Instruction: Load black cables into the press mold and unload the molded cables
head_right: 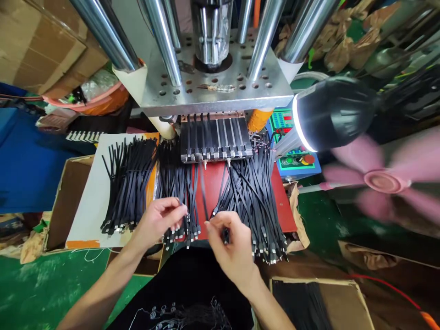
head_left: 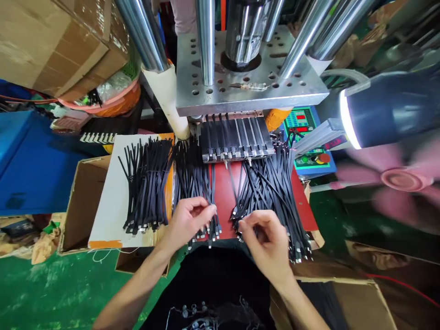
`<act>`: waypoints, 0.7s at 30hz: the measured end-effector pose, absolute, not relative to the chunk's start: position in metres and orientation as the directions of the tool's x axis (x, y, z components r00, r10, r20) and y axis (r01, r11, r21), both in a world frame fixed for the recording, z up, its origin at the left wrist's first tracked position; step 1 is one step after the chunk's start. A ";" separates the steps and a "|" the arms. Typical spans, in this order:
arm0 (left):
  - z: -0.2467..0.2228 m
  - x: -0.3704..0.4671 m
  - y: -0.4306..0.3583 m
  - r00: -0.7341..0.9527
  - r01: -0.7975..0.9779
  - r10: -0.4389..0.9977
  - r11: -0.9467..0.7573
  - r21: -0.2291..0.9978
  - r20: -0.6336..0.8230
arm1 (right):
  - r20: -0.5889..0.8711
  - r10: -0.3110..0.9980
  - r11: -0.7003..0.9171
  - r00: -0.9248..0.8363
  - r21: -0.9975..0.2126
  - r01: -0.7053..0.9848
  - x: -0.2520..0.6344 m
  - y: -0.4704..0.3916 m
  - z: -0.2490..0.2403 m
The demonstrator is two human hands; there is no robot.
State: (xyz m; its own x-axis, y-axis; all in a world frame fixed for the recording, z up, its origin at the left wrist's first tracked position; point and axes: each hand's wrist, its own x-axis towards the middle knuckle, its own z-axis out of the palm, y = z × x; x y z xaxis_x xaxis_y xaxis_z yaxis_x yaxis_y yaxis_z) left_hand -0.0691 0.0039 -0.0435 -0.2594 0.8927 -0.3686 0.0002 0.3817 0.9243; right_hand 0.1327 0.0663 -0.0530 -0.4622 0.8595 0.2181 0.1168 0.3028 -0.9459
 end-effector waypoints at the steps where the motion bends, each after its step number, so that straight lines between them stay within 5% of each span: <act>1: -0.042 -0.061 0.001 -0.213 -0.085 0.897 0.377 0.922 -0.386 | 0.213 0.846 0.289 -0.488 -0.954 0.085 0.128 0.061 -0.054; 7: -0.038 -0.033 -0.009 -0.147 -0.202 0.944 0.263 0.943 -0.295 | 0.129 0.813 0.199 -0.567 -0.978 0.063 0.129 0.051 -0.055; 14: -0.041 -0.025 -0.015 -0.166 0.128 0.978 0.148 0.981 -0.126 | -0.039 0.660 0.087 -0.750 -0.988 0.128 0.153 0.075 -0.041; 18: -0.053 -0.013 -0.027 -0.072 0.209 0.985 0.171 0.963 -0.159 | -0.167 0.751 -0.122 -0.639 -0.986 0.114 0.149 0.081 -0.046; 21: -0.051 -0.014 -0.022 -0.092 0.229 0.980 0.192 0.954 -0.176 | -0.137 0.791 -0.123 -0.597 -0.990 0.065 0.143 0.075 -0.052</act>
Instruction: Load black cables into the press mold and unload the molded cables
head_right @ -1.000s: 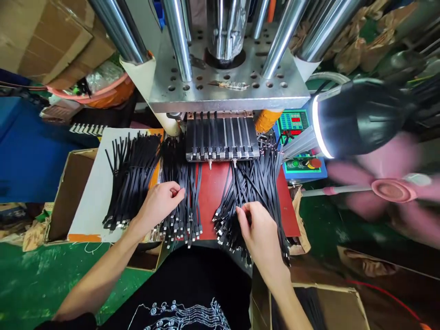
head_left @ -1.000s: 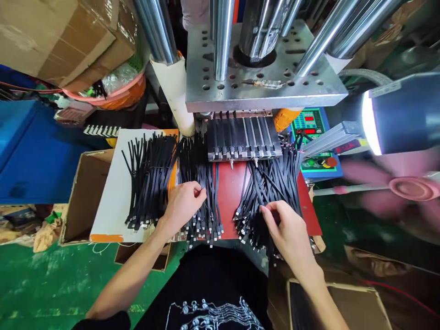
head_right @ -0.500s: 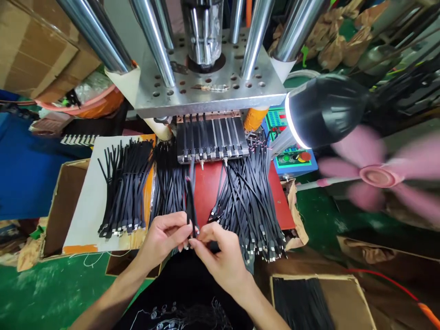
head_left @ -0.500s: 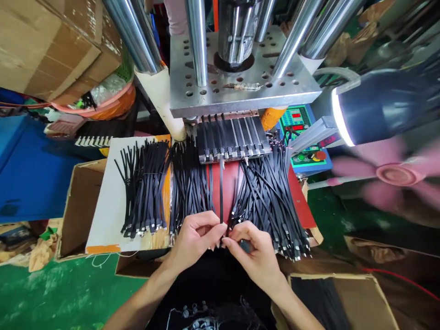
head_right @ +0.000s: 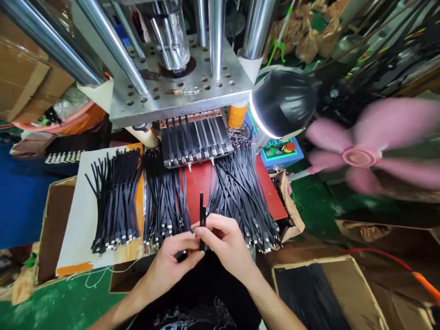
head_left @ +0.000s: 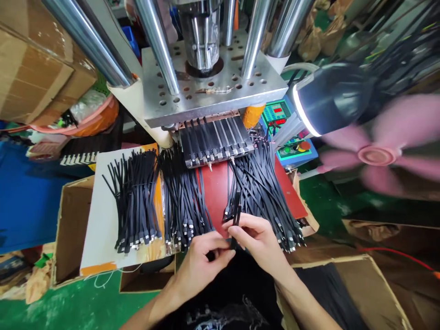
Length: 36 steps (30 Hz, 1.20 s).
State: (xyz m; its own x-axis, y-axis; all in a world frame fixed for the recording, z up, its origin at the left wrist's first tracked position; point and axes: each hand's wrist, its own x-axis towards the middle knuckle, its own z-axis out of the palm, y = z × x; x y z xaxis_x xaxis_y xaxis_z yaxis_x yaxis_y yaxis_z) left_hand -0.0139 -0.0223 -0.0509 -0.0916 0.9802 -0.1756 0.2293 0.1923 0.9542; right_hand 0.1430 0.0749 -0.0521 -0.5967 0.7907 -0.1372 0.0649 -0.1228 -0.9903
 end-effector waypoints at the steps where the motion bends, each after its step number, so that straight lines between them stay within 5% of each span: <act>1: -0.047 -0.017 -0.016 -0.124 0.227 0.980 0.179 0.957 -0.154 | -0.119 0.797 -0.105 -0.592 -0.993 0.057 0.141 0.072 -0.054; 6: -0.015 -0.042 0.029 -0.106 0.231 0.991 -0.057 0.971 0.083 | -0.044 0.797 -0.013 -0.602 -0.998 0.056 0.140 0.061 -0.056; 10: 0.002 -0.053 0.046 0.028 0.238 0.996 -0.091 0.967 0.086 | 0.046 0.851 0.106 -0.522 -0.991 0.084 0.142 0.062 -0.054; 20: 0.001 -0.050 0.046 -0.024 0.271 0.992 -0.115 0.956 0.126 | 0.106 0.828 0.174 -0.550 -0.982 0.074 0.125 0.084 -0.043; 24: 0.001 -0.061 0.068 -0.137 0.478 0.950 -0.185 0.859 0.281 | 0.008 0.764 0.142 -0.646 -0.977 0.156 0.124 0.072 -0.063; 29: -0.022 -0.101 0.143 -0.190 0.712 0.886 -0.173 0.680 0.424 | -0.086 0.510 0.232 -0.856 -0.944 0.233 0.139 0.109 -0.055; 33: -0.046 -0.122 0.206 -0.130 0.848 0.924 -0.085 0.523 0.361 | -0.010 0.549 0.353 -0.836 -0.903 0.243 0.130 0.205 -0.024; 36: -0.055 -0.125 0.224 -0.270 0.843 0.902 0.053 0.535 0.337 | 0.021 0.600 0.347 -0.800 -0.907 0.237 0.101 0.270 -0.019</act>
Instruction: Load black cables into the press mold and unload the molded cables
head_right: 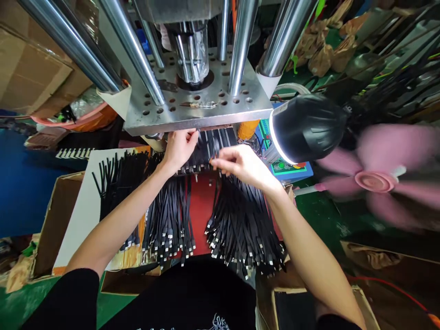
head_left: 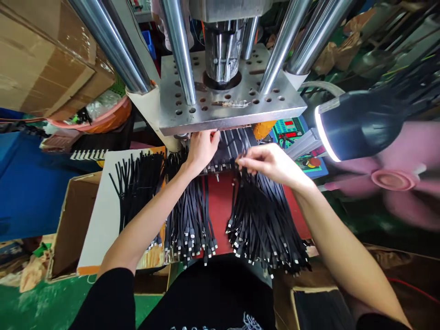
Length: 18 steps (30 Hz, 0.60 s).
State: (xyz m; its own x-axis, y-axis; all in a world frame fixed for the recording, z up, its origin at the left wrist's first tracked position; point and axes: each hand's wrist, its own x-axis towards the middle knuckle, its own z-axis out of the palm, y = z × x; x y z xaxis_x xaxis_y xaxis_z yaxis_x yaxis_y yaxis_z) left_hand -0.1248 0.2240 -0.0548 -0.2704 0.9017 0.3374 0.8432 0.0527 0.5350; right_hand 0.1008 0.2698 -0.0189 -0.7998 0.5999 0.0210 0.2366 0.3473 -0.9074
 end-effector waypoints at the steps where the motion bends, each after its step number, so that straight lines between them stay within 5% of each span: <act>1: -0.056 -0.125 0.222 -0.298 0.827 0.890 0.060 0.559 0.346 | 0.022 0.607 0.343 -0.795 -0.909 0.237 0.090 0.285 -0.021; 4: -0.058 -0.123 0.196 -0.129 0.826 0.887 -0.151 0.543 0.444 | 0.013 0.595 0.342 -0.803 -0.909 0.238 0.064 0.315 -0.032; 9: -0.055 -0.122 0.156 0.469 0.814 0.811 -0.551 0.185 0.350 | 0.035 0.568 0.345 -0.822 -0.917 0.199 0.048 0.331 -0.048; 13: -0.050 -0.110 0.156 0.456 0.878 0.850 -0.478 0.025 0.265 | 0.124 0.629 0.373 -0.767 -0.914 0.158 0.051 0.331 -0.057; 18: -0.052 -0.088 0.153 0.359 0.929 0.901 -0.370 -0.002 0.244 | 0.153 0.668 0.330 -0.728 -0.938 0.105 0.049 0.329 -0.066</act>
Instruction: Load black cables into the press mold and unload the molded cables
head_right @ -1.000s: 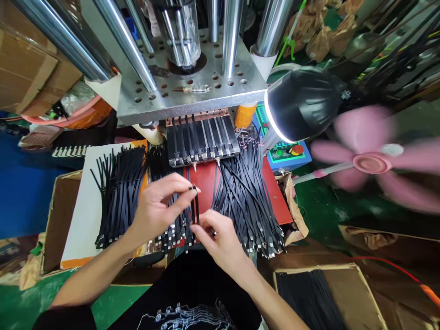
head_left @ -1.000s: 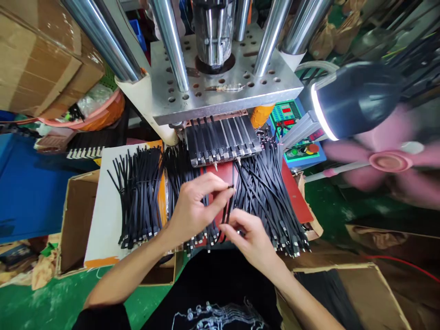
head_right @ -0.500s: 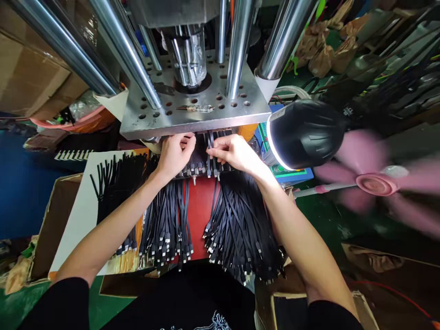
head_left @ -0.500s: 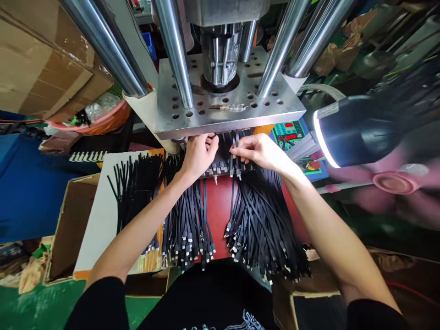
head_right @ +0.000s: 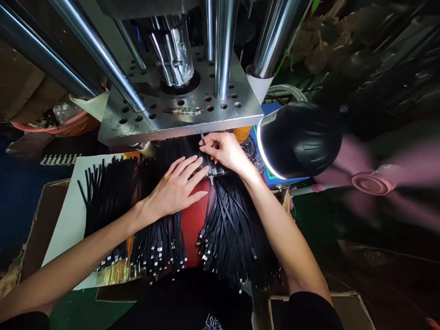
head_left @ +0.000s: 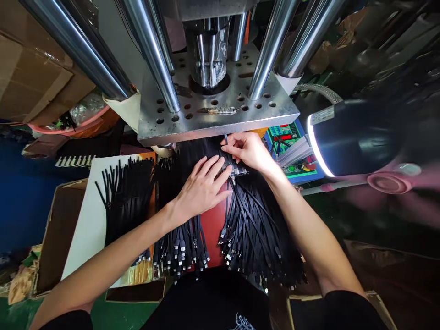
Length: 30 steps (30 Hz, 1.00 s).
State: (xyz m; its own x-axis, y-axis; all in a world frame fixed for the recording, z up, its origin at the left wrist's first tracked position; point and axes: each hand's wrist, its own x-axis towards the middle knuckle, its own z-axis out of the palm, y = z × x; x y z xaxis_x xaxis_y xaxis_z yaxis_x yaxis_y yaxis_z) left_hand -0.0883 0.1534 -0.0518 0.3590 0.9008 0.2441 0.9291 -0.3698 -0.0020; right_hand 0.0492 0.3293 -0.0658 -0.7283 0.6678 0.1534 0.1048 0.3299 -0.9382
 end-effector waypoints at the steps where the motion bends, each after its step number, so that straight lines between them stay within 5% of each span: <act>1: -0.053 -0.084 0.152 0.333 0.939 0.912 -0.343 -0.002 0.241 | 0.155 0.686 0.343 -0.711 -0.931 0.128 0.049 0.328 -0.066; 4: -0.056 -0.071 0.148 0.248 0.968 0.944 -0.249 -0.026 0.218 | 0.226 0.756 0.444 -0.614 -0.866 0.228 0.056 0.317 -0.064; 7: -0.056 -0.061 0.147 0.196 0.980 0.965 -0.191 -0.050 0.176 | 0.350 0.685 0.665 -0.639 -0.658 0.353 0.076 0.295 -0.060; 11: -0.047 -0.063 0.159 0.148 0.988 0.982 -0.151 0.019 0.115 | 0.256 0.617 0.783 -0.744 -0.302 0.544 0.088 0.276 -0.057; 14: -0.041 -0.079 0.181 0.097 0.993 0.989 -0.104 0.058 0.110 | 0.199 0.680 0.734 -0.706 -0.178 0.656 0.065 0.287 -0.055; 17: -0.037 -0.096 0.208 0.089 0.994 0.991 -0.094 0.048 0.101 | 0.155 0.709 0.705 -0.688 -0.147 0.694 0.033 0.310 -0.055; 24: -0.028 -0.114 0.259 0.008 0.999 0.999 -0.010 0.040 0.052 | 0.263 0.672 0.740 -0.692 -0.280 0.612 -0.003 0.354 -0.046; 30: -0.032 -0.103 0.142 0.252 0.958 0.917 -0.282 0.056 0.310 | 0.333 0.651 0.759 -0.683 -0.251 0.601 0.096 0.253 -0.051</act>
State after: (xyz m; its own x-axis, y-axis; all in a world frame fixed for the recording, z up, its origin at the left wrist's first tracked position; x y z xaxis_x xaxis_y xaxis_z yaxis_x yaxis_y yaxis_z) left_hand -0.1027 0.1419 -0.0318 0.2520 0.9167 0.3101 0.9577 -0.2823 0.0564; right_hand 0.0963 0.2532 -0.0510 -0.6826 0.6506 0.3329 0.6008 0.7589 -0.2514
